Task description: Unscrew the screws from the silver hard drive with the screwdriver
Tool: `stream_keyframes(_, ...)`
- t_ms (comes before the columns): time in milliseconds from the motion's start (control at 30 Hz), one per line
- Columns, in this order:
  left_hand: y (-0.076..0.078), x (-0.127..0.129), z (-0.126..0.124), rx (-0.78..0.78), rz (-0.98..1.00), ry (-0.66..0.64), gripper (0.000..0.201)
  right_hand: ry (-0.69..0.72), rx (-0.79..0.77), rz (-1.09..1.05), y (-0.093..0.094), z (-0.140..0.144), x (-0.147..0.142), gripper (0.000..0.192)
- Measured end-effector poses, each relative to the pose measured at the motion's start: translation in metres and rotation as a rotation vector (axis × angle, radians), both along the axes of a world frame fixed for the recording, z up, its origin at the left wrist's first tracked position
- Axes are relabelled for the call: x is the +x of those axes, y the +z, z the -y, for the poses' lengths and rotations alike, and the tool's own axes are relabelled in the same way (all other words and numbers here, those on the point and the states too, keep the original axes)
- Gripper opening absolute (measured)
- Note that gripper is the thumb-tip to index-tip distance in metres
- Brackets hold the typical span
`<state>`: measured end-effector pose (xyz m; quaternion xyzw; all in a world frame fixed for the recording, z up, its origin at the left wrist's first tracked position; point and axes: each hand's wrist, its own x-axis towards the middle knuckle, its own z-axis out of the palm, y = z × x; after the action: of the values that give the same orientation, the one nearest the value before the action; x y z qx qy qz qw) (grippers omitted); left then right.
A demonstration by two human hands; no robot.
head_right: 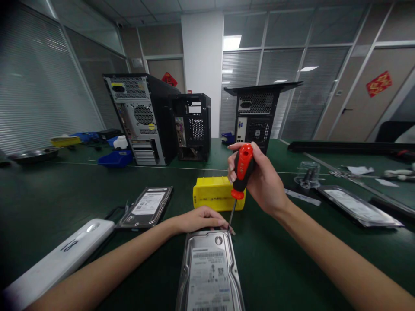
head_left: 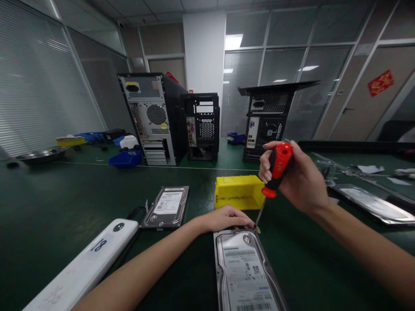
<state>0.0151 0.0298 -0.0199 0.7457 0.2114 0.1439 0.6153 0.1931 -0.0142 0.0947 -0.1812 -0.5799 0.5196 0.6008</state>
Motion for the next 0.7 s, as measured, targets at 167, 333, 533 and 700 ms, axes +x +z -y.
stream_keyframes(167,0.0025,0.0004,0.0025,-0.001,-0.008,0.019,0.035,-0.036,-0.018,0.021,0.0007,-0.0008,-0.0006,0.021)
stream_keyframes(333,0.0024,0.0007,0.0034,-0.01,0.001,0.032,0.033,-0.084,-0.004,0.031,0.0037,0.0018,-0.0027,0.01)
stream_keyframes(533,-0.0005,-0.0005,0.0004,-0.009,-0.008,0.005,0.031,-0.063,0.007,0.018,0.0028,-0.0001,-0.0027,0.006)
stream_keyframes(700,-0.0005,-0.0003,0.0014,-0.009,0.013,0.021,0.032,-0.002,0.014,-0.011,0.0033,0.001,-0.0034,0.033)
